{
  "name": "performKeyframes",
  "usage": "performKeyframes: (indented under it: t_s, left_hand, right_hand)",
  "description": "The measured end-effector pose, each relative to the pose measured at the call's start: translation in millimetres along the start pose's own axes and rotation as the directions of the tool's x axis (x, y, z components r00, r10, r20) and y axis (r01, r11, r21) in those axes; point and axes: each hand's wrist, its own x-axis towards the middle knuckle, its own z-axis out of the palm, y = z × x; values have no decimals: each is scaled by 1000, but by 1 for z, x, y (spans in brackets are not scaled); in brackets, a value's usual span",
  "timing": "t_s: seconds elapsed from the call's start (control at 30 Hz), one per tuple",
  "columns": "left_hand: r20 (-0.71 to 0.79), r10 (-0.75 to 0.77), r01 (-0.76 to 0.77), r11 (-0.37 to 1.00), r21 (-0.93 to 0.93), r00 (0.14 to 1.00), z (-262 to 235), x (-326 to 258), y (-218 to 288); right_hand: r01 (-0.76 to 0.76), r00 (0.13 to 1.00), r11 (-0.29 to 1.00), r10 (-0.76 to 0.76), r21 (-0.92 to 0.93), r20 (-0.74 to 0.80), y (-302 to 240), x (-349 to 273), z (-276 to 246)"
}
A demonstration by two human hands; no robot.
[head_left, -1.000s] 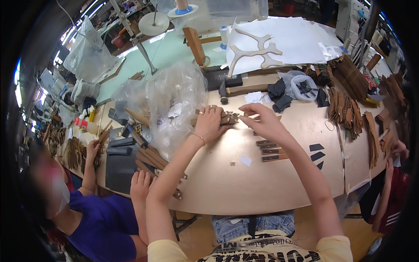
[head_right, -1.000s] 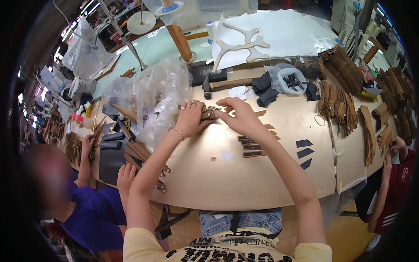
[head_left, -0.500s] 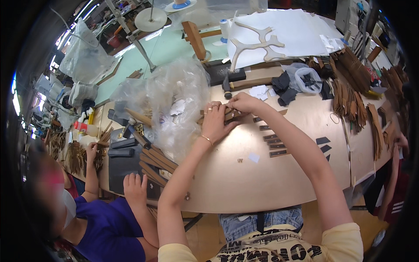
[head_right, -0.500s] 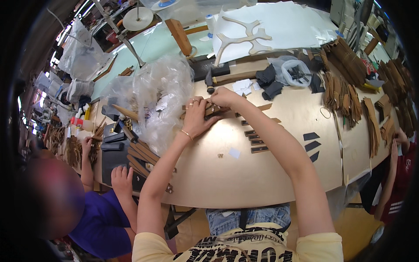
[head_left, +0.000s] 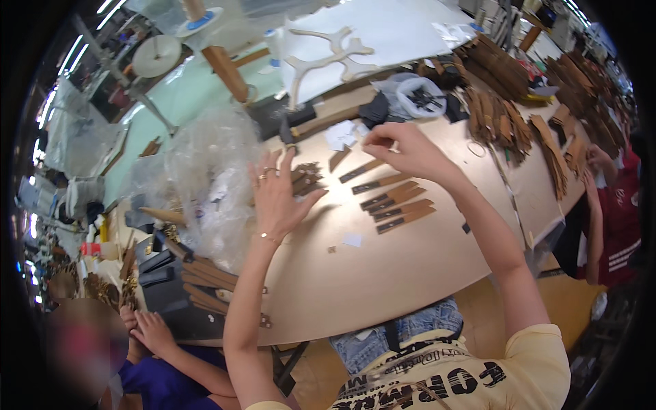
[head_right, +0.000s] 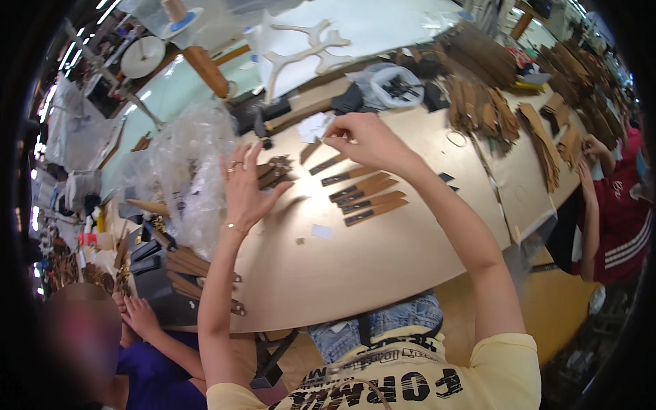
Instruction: The person repeatedly picks up small black and brown leather pieces, aligns them, and places them on a table. They handle the pieces one at a time, arranging them in rows and occasionally adjusting their positions.
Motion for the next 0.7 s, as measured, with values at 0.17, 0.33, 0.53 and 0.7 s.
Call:
performKeyframes:
  t_s: [0.17,0.33,0.53,0.7]
  left_hand:
    - [119,11,35,925,-378,993,-3,-42,54]
    - [89,220,-185,937,-295,972,26,-71,124]
    - [83,420,-419,907,-28,904,42,-55,135]
    - [189,248,-139,880,-453,950,7,-57,158]
  right_hand:
    - [-294,955,956,295,-24,46,18,-109,-29]
    - [-200,979,950,182,-241,-94,29,-167,-1]
    - [-21,986,953,-30,-302,-164,20,-189,29]
    - [-53,962,950,-35,-309,-271,27,-214,24]
